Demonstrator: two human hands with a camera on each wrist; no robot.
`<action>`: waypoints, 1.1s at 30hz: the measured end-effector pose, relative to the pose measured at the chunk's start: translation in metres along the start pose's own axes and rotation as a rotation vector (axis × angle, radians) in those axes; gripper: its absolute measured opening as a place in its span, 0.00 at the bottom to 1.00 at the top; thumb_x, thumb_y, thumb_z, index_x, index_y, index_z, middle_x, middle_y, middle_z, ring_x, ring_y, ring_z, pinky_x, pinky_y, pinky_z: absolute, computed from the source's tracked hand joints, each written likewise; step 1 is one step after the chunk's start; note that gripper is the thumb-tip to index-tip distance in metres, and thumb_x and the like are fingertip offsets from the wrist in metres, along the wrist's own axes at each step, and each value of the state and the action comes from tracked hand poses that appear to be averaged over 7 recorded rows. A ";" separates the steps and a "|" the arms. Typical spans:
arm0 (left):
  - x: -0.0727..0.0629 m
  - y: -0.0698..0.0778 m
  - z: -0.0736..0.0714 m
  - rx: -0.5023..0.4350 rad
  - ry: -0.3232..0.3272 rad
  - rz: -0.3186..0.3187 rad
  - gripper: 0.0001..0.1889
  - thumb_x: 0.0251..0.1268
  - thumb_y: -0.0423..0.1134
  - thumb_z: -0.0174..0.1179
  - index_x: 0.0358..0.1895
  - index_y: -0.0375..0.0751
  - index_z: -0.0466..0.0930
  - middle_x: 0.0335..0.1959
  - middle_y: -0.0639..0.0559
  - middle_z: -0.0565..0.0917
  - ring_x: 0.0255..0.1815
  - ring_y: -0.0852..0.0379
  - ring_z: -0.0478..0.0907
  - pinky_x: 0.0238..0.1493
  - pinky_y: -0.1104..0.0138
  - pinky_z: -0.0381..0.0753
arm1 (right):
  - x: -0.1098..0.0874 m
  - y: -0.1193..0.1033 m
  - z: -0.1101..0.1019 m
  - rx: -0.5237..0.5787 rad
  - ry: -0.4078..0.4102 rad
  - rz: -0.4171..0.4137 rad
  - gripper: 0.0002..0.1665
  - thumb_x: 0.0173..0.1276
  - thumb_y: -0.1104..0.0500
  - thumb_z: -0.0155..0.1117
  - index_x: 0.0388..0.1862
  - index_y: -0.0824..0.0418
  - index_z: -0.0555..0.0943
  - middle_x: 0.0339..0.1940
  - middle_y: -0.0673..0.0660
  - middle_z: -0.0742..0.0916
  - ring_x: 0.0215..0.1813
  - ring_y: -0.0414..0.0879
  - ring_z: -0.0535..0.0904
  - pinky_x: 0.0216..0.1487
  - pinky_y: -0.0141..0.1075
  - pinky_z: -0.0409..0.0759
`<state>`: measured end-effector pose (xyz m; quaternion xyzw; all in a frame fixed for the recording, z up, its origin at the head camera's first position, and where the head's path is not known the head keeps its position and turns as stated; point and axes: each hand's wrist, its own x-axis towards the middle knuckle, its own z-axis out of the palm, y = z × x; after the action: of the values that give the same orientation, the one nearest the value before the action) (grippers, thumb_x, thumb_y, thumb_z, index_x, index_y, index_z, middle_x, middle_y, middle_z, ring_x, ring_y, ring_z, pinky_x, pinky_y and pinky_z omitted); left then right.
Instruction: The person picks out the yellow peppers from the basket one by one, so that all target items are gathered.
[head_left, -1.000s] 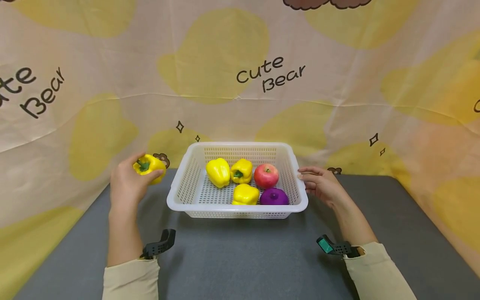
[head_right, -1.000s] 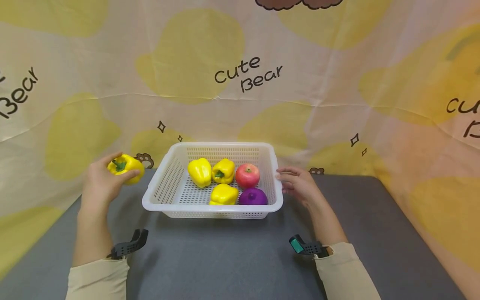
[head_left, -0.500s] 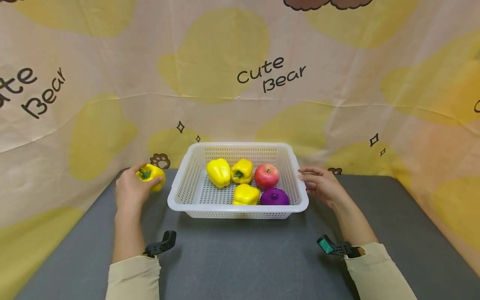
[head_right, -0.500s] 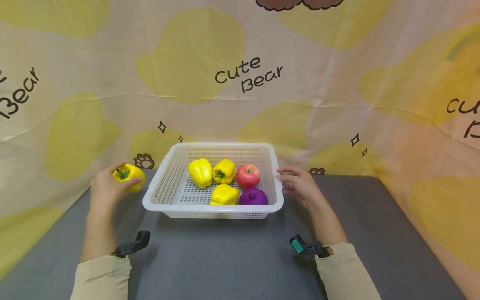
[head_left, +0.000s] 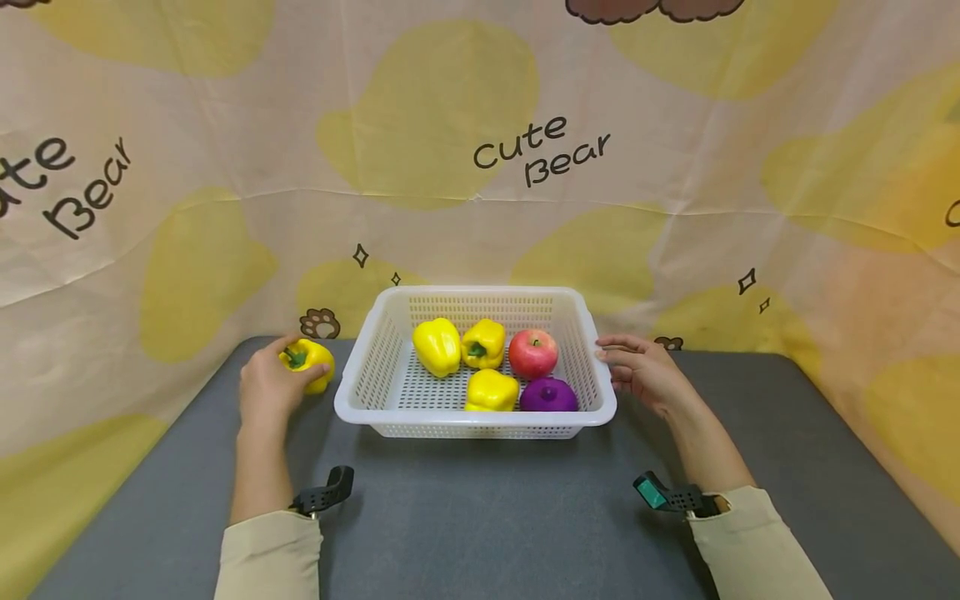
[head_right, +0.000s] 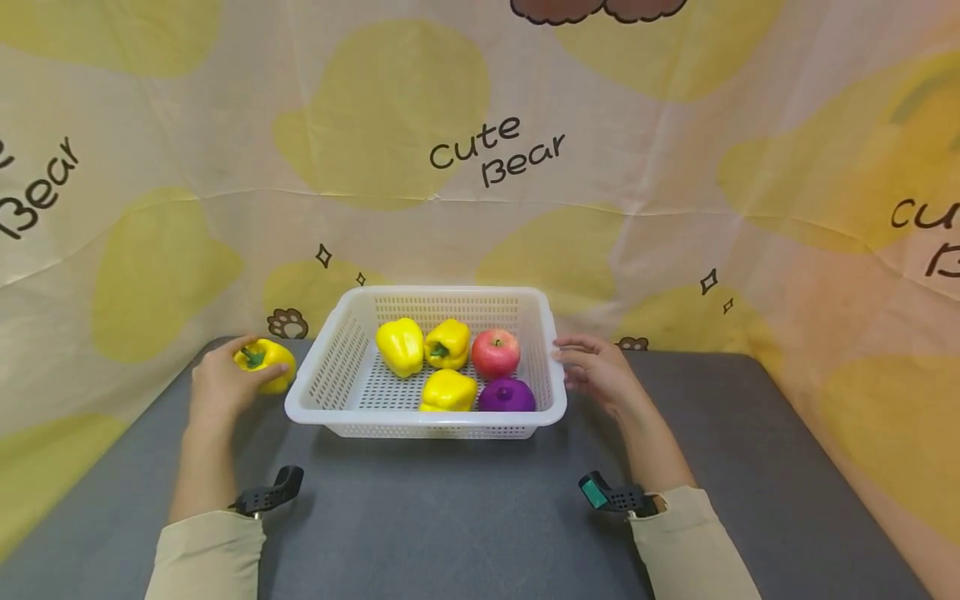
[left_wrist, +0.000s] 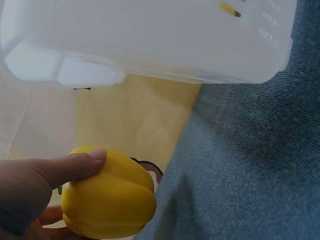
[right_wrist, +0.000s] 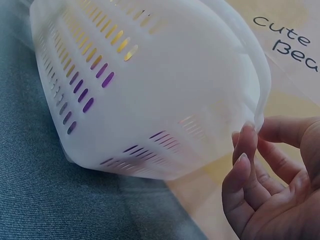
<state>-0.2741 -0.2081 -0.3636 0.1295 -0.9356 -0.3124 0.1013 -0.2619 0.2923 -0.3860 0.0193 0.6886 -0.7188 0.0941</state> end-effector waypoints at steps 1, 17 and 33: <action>0.001 -0.001 0.000 0.002 -0.005 0.000 0.40 0.60 0.48 0.70 0.75 0.40 0.67 0.68 0.28 0.73 0.64 0.28 0.68 0.64 0.39 0.68 | 0.000 0.000 0.001 -0.001 -0.002 -0.002 0.05 0.73 0.58 0.64 0.45 0.49 0.82 0.39 0.43 0.87 0.34 0.39 0.88 0.37 0.32 0.86; 0.019 -0.010 0.015 0.036 -0.029 0.058 0.35 0.64 0.48 0.68 0.72 0.41 0.71 0.67 0.29 0.75 0.64 0.29 0.72 0.62 0.38 0.72 | 0.002 0.003 0.020 0.120 0.000 0.010 0.06 0.74 0.61 0.62 0.47 0.52 0.79 0.38 0.45 0.87 0.35 0.38 0.87 0.34 0.29 0.83; 0.038 -0.021 0.013 0.011 -0.140 0.125 0.33 0.71 0.50 0.59 0.74 0.38 0.67 0.69 0.27 0.71 0.68 0.27 0.67 0.68 0.35 0.66 | -0.003 0.003 0.013 0.083 0.062 -0.051 0.10 0.74 0.63 0.61 0.38 0.48 0.84 0.37 0.42 0.88 0.38 0.35 0.87 0.41 0.29 0.86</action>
<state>-0.3095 -0.2282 -0.3828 0.0494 -0.9484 -0.3084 0.0544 -0.2566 0.2792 -0.3879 0.0279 0.6611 -0.7479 0.0535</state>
